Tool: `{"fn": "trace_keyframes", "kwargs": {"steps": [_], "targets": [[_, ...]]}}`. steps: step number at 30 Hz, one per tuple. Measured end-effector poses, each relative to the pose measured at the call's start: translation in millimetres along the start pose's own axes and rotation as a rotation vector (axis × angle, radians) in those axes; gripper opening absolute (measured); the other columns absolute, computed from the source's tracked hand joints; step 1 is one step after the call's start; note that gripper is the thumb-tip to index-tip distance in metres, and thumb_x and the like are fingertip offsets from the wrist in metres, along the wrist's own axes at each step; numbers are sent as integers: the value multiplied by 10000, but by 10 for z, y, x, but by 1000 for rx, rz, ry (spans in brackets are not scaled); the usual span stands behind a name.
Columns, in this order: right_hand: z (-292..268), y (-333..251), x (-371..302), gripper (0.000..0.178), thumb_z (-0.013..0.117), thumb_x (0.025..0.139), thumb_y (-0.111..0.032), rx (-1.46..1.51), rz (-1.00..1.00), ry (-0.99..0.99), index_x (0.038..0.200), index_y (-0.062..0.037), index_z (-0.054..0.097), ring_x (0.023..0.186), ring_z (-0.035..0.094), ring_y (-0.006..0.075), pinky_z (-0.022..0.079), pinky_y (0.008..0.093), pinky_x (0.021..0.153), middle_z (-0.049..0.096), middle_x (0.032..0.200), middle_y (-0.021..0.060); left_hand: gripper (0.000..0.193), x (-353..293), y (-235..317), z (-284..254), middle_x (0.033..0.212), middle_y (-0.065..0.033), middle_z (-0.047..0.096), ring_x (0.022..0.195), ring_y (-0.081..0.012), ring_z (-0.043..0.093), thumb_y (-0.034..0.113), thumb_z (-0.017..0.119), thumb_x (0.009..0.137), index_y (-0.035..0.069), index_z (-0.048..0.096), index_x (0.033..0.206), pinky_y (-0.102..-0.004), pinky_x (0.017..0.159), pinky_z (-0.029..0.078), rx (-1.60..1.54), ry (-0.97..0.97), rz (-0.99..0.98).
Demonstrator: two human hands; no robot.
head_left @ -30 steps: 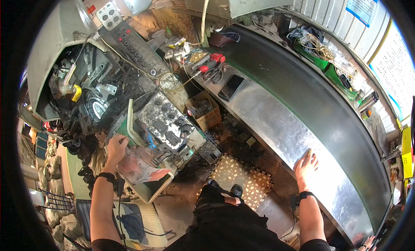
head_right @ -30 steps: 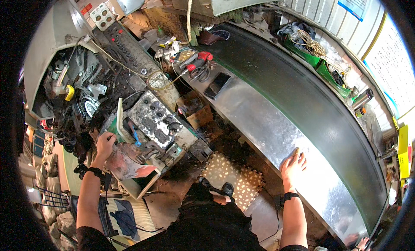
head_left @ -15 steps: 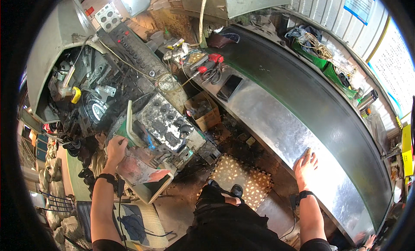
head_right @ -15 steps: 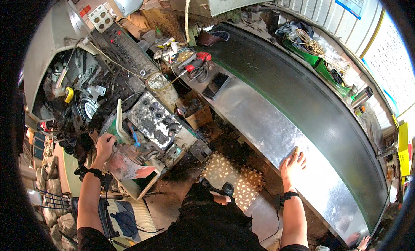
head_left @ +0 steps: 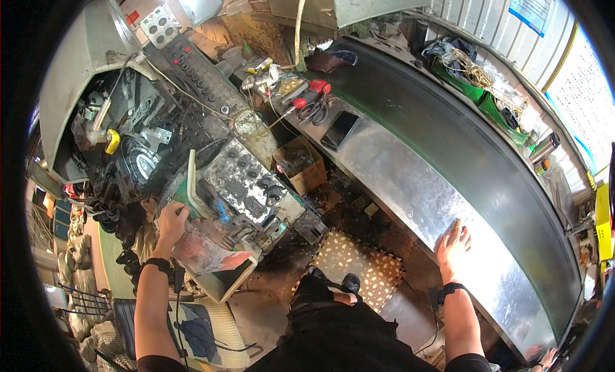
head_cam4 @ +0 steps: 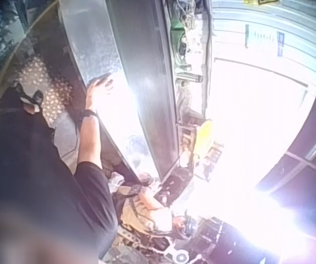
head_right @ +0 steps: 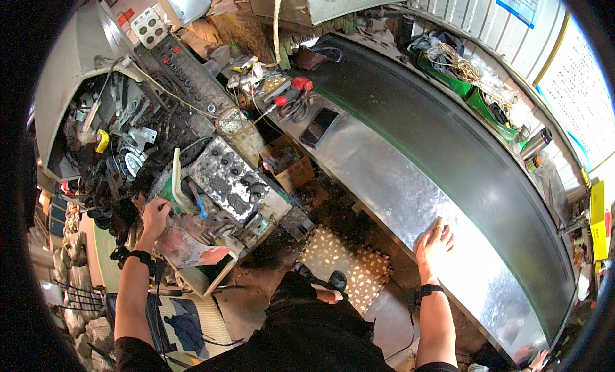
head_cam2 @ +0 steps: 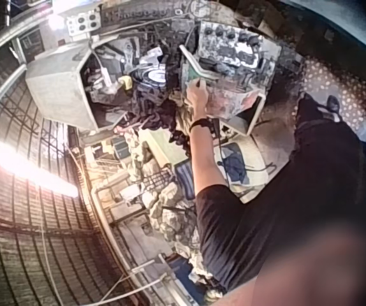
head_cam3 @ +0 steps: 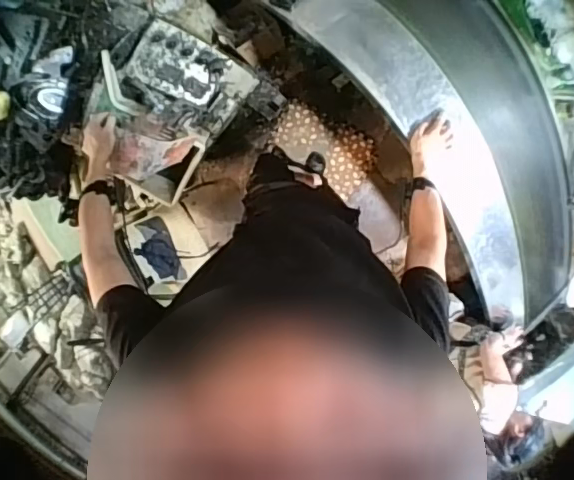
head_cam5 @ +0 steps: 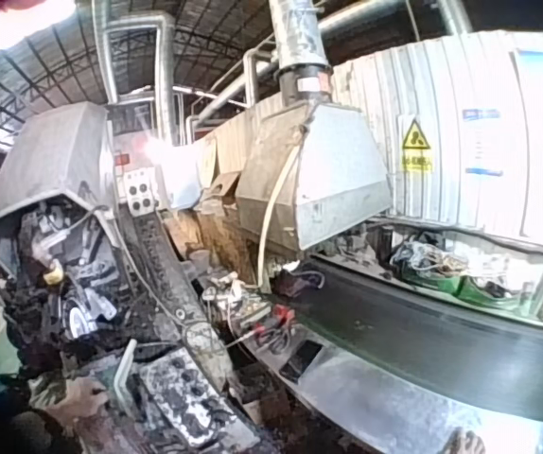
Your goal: Operating a toe-lasting machine to secure a shoe upper over a last in a manufacturing setting.
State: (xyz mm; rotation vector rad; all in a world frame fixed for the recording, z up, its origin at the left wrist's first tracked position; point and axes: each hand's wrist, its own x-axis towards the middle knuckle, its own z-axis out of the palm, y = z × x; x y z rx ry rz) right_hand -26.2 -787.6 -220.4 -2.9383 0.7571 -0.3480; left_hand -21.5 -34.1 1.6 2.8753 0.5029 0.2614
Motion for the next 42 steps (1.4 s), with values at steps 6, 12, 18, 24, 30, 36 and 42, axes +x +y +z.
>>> {"fn": "trace_keyframes", "kwargs": {"steps": [6, 12, 18, 24, 30, 36, 42], "targets": [[-40, 0, 9, 582, 556, 982, -307, -27, 15, -77, 1533, -145, 466, 1431, 353, 353, 266, 530, 1170, 421, 1542, 156, 325, 4, -21, 14, 995, -170, 721, 973, -387, 671, 320, 662, 901, 15, 740, 983, -447, 845, 503, -20, 12, 44], [-62, -20, -1, 570, 560, 979, -308, -14, 21, -70, 1520, -144, 483, 1429, 354, 352, 265, 530, 1170, 414, 1550, 152, 328, -15, 53, -10, 989, -175, 721, 966, -388, 671, 318, 659, 899, 10, 739, 976, -447, 841, 503, -15, 17, 30], [-19, -14, 4, 541, 573, 963, -304, -1, 22, -40, 1473, -128, 527, 1422, 366, 353, 270, 533, 1167, 430, 1538, 152, 322, -8, 28, -12, 971, -171, 720, 944, -379, 678, 322, 663, 896, 22, 745, 979, -439, 824, 507, -10, 9, 14], [-13, -9, 2, 535, 575, 962, -301, -8, 15, -35, 1463, -116, 534, 1420, 372, 363, 275, 536, 1166, 442, 1530, 157, 318, -3, 33, -5, 965, -158, 726, 931, -369, 685, 327, 663, 898, 32, 751, 977, -431, 816, 510, -16, 5, 2], [-30, -18, -3, 518, 569, 968, -306, -19, 13, -23, 1448, -114, 550, 1419, 374, 357, 282, 532, 1165, 450, 1524, 154, 316, 0, 40, -2, 972, -156, 726, 944, -369, 684, 326, 660, 901, 35, 751, 983, -434, 821, 509, -15, 7, -1], [-32, -21, 2, 524, 560, 974, -306, -21, 14, -26, 1465, -124, 538, 1419, 377, 347, 277, 526, 1170, 455, 1520, 152, 312, -6, 39, -21, 980, -160, 724, 949, -372, 679, 319, 661, 901, 34, 752, 986, -435, 831, 506, -1, -4, 13], [-43, -24, -1, 549, 559, 973, -311, -32, 9, -36, 1490, -132, 515, 1415, 381, 358, 271, 532, 1172, 455, 1517, 155, 311, -27, 61, -43, 984, -159, 722, 956, -374, 674, 313, 661, 900, 27, 750, 983, -436, 832, 504, -5, -8, -7]]}}
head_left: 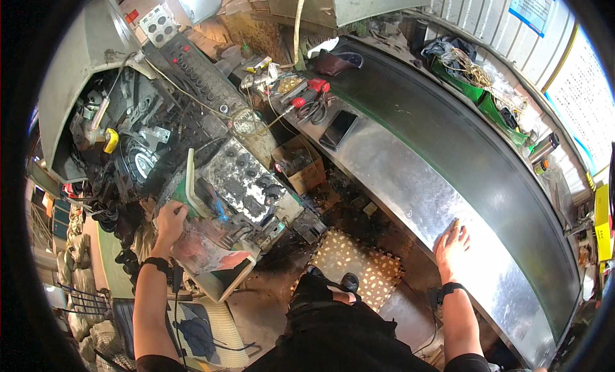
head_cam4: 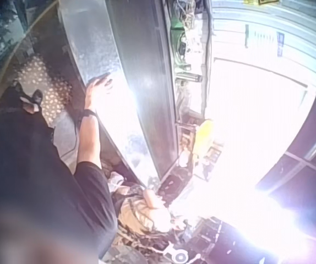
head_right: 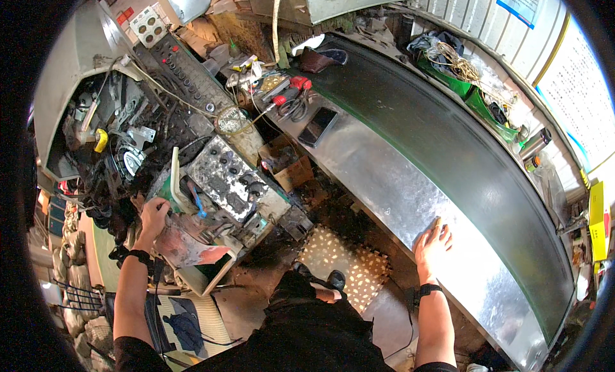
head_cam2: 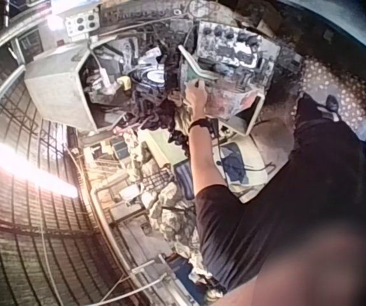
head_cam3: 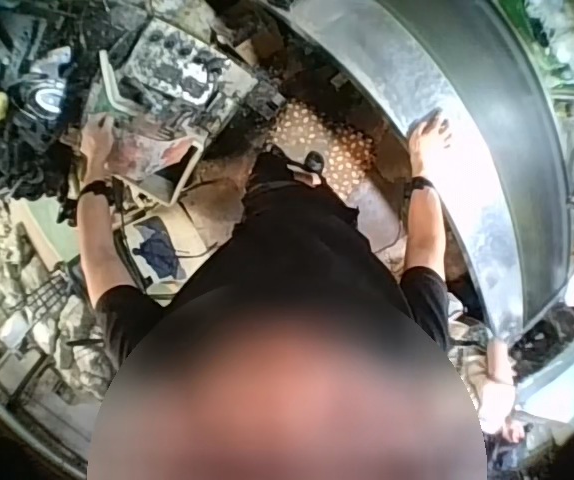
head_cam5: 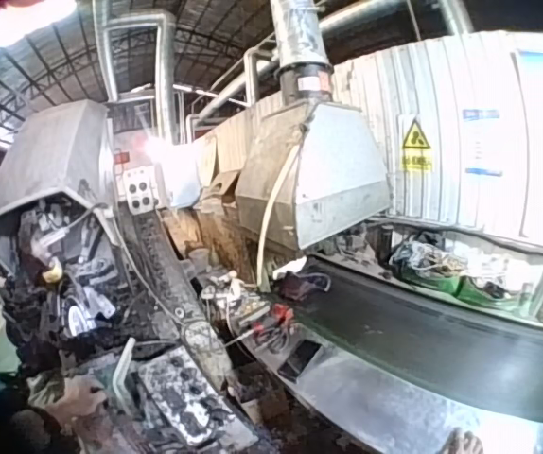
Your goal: Operating a toe-lasting machine to secure a shoe upper over a last in a manufacturing setting.
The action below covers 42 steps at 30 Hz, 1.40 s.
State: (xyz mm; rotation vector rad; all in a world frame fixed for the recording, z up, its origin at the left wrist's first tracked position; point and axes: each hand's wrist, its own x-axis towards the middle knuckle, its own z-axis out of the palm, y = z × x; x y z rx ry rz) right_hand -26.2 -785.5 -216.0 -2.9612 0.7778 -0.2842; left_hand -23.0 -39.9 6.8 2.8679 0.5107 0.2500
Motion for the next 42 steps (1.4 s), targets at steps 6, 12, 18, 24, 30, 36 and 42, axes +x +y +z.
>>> {"fn": "trace_keyframes", "kwargs": {"steps": [6, 12, 18, 24, 30, 36, 42], "targets": [[-107, 21, -1, 575, 534, 975, -303, 91, 49, -36, 1524, -141, 484, 1412, 388, 380, 278, 569, 1171, 458, 1530, 188, 256, 52, -105, 165, 975, -161, 718, 950, -363, 677, 254, 678, 899, 20, 737, 984, -433, 839, 505, -42, 65, 80], [-11, -46, -4, 561, 538, 966, -301, 130, 13, 36, 1499, -131, 510, 1401, 397, 422, 287, 583, 1158, 486, 1490, 211, 197, 119, -485, 210, 897, -123, 654, 829, -268, 619, 179, 649, 959, -15, 684, 966, -407, 758, 478, -137, 4, 87], [-37, -17, -1, 537, 536, 967, -327, 95, 13, 35, 1451, -94, 536, 1413, 379, 417, 257, 569, 1165, 460, 1515, 206, 202, 198, -540, 326, 815, -106, 590, 749, -249, 563, 172, 614, 988, -20, 633, 924, -402, 725, 456, -119, 30, 113], [-33, -23, -8, 538, 526, 974, -341, 78, 15, 30, 1454, -98, 535, 1406, 391, 417, 263, 565, 1162, 467, 1519, 200, 212, 187, -544, 310, 807, -111, 593, 735, -259, 564, 181, 611, 984, -20, 646, 927, -413, 704, 450, -88, 39, 141], [-50, -8, -11, 530, 519, 974, -350, 88, 24, 13, 1432, -85, 553, 1417, 379, 410, 255, 561, 1169, 455, 1530, 194, 214, 176, -471, 303, 796, -111, 583, 721, -256, 548, 185, 608, 979, -16, 644, 914, -406, 699, 448, -98, 43, 94], [-61, -25, 8, 528, 514, 976, -352, 104, 25, 7, 1428, -81, 555, 1429, 365, 411, 246, 560, 1174, 448, 1536, 194, 213, 176, -579, 321, 795, -112, 592, 708, -247, 550, 184, 604, 977, -16, 657, 926, -410, 686, 444, -109, 48, 120], [-23, -29, 26, 540, 516, 975, -348, 91, 9, 2, 1439, -74, 548, 1424, 375, 417, 261, 567, 1170, 451, 1538, 197, 232, 147, -336, 188, 870, -184, 699, 831, -367, 671, 209, 653, 916, -17, 700, 940, -431, 758, 494, -108, 33, 78]]}}
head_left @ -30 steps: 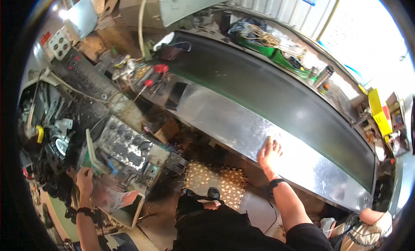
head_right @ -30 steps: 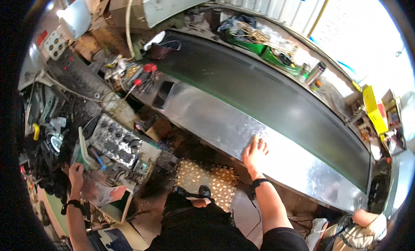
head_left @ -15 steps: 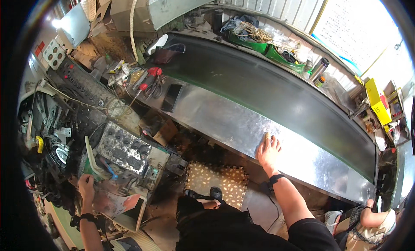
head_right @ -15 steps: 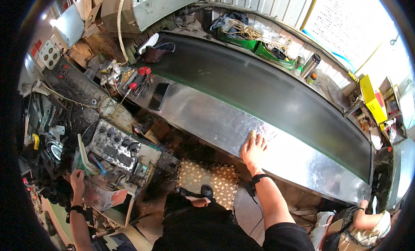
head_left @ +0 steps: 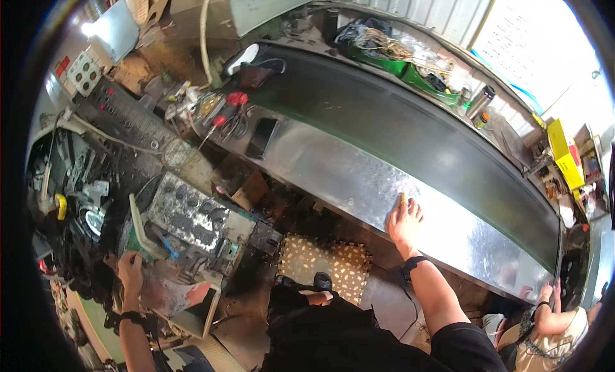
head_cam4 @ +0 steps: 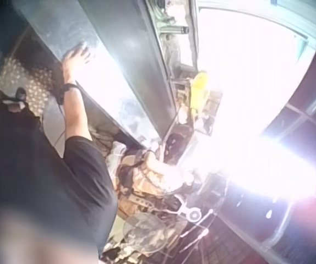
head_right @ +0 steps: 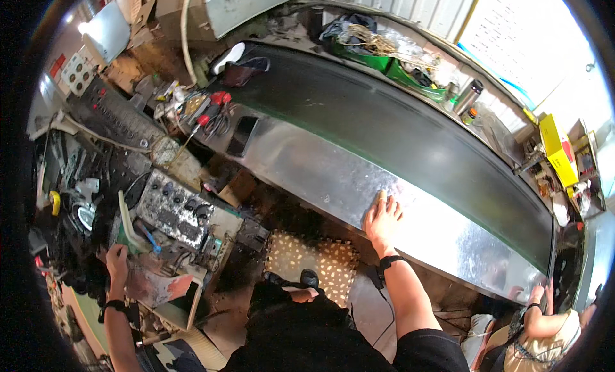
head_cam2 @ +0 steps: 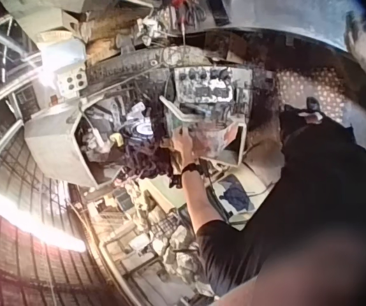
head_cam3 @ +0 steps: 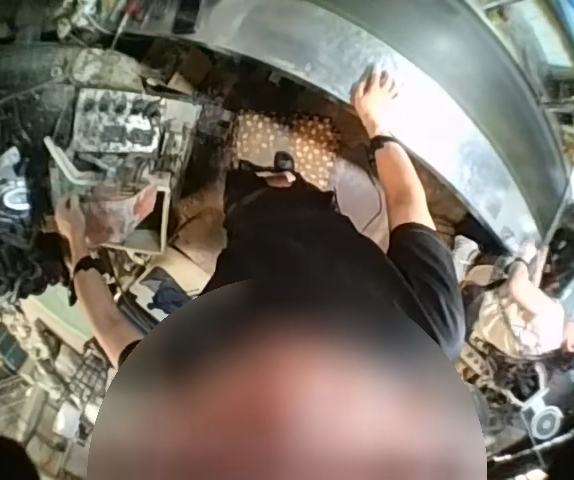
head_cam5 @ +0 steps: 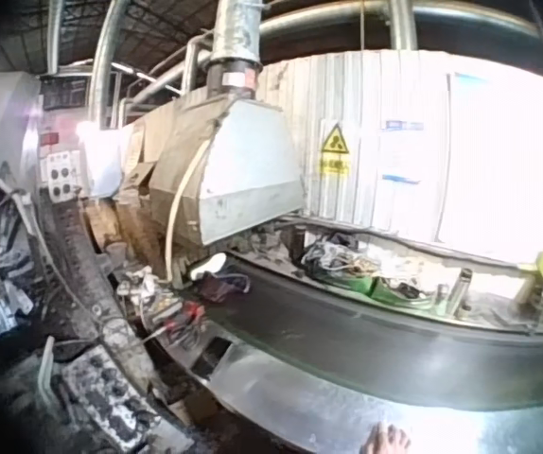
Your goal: Operating a toe-lasting machine to secure a shoe upper over a last in a manufacturing setting.
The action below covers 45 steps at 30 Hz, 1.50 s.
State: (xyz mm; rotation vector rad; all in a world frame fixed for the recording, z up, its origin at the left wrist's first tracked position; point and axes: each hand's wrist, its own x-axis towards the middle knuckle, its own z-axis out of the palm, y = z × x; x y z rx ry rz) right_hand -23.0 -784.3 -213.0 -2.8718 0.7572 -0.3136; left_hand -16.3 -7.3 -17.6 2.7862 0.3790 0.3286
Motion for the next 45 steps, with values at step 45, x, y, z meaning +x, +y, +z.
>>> {"fn": "trace_keyframes", "kwargs": {"steps": [45], "targets": [[-38, 65, -28, 584, 519, 1006, -302, -25, -49, -10, 1556, -130, 419, 1399, 369, 435, 279, 601, 1143, 396, 1544, 220, 155, 1345, 2063, 100, 816, -156, 646, 760, -392, 632, 175, 683, 903, 52, 682, 809, -472, 658, 511, 171, -35, 631]]}}
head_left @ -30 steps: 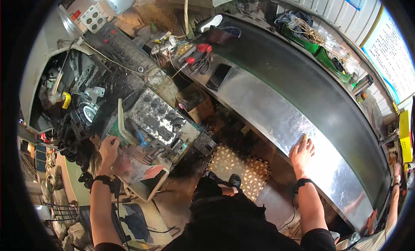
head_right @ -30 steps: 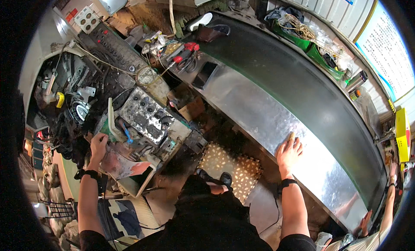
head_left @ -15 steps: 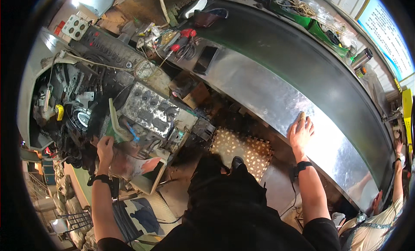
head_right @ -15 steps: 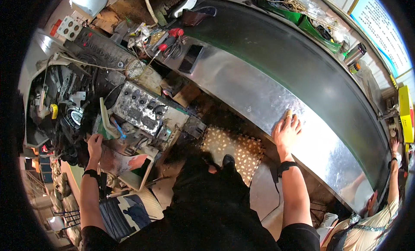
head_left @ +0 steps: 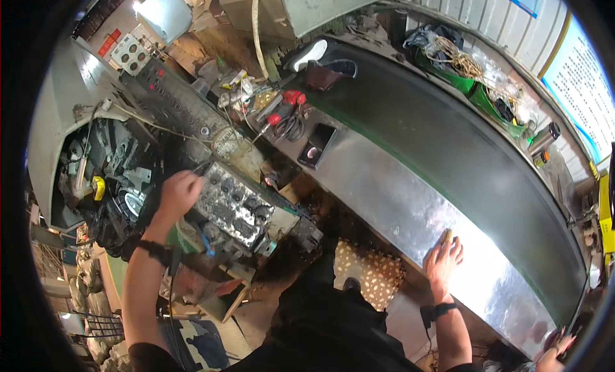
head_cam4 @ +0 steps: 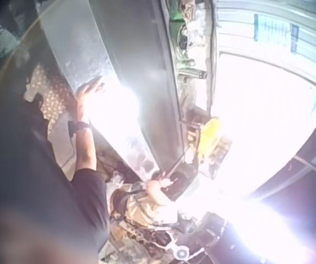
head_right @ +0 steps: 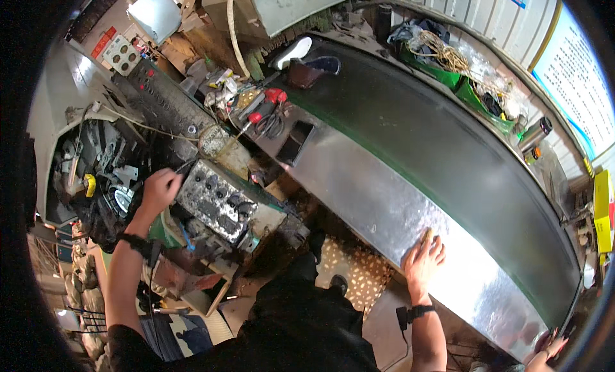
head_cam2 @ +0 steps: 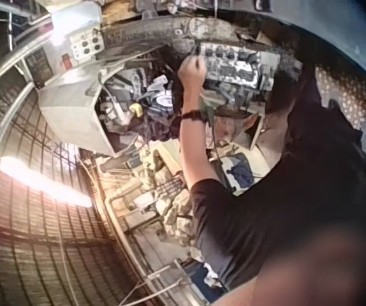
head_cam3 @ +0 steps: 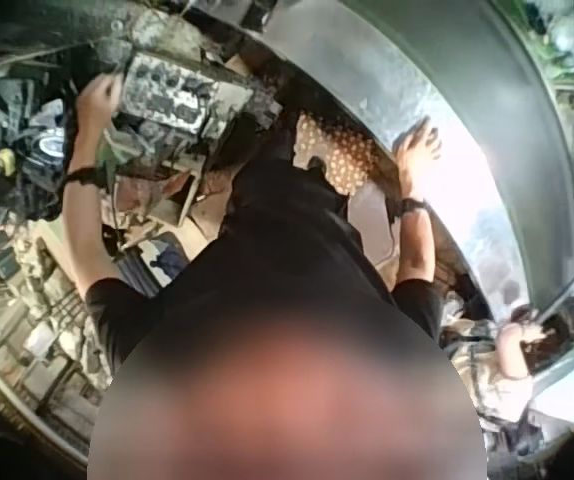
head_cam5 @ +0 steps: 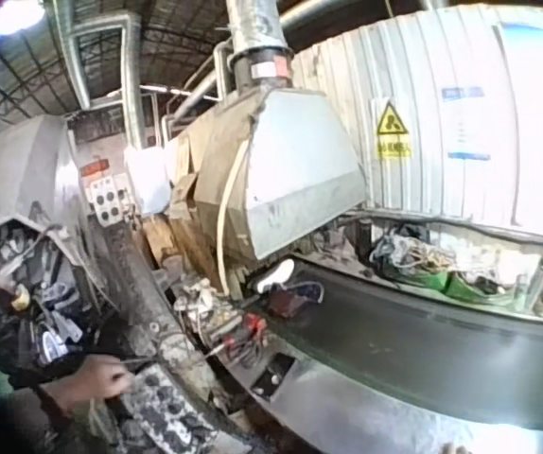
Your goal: Operating a toe-lasting machine to secure a shoe upper over a last in a manufacturing setting.
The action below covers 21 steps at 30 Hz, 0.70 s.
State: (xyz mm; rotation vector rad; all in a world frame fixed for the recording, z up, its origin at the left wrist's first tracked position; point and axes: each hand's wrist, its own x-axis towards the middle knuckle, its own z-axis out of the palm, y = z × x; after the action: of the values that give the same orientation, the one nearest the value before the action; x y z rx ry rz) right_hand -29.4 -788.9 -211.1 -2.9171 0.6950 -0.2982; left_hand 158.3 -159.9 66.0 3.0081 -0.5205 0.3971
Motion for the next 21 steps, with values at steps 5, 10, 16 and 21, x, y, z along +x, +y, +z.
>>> {"fn": "trace_keyframes", "kwargs": {"steps": [5, 10, 16, 21], "targets": [[-28, -54, 29, 554, 541, 984, -288, 111, 66, -62, 1470, -31, 477, 1411, 332, 481, 264, 616, 1155, 400, 1545, 238, 332, 1671, 444, 1197, 1049, -180, 736, 985, -362, 712, 367, 678, 918, 91, 753, 1088, -474, 899, 552, -24, -473, 129], [-85, -60, 34, 634, 451, 1024, -316, -5, 168, -269, 1593, -60, 335, 1419, 357, 403, 272, 500, 1202, 374, 1574, 219, 493, 3310, 955, 2385, 1284, -211, 661, 1173, -379, 647, 299, 683, 920, 90, 621, 1362, -452, 1027, 513, -325, -427, -49], [13, -128, 179, 894, 759, 905, -197, 595, 603, -218, 1642, -135, 256, 966, 669, 234, 572, 373, 768, 613, 1344, 236, 789, 4833, 919, 3065, 1574, -169, 387, 1481, -373, 330, 188, 744, 831, 86, 402, 1535, -568, 1210, 253, 55, -157, 314], [-761, -1402, 1160, 826, 696, 975, -235, 1297, 774, -374, 1653, -185, 226, 1235, 585, 310, 528, 424, 996, 558, 1409, 257, 355, 5145, 1443, 2882, 915, -171, 771, 977, -330, 735, 390, 723, 885, 55, 807, 967, -410, 933, 545, -309, -686, 583]]}}
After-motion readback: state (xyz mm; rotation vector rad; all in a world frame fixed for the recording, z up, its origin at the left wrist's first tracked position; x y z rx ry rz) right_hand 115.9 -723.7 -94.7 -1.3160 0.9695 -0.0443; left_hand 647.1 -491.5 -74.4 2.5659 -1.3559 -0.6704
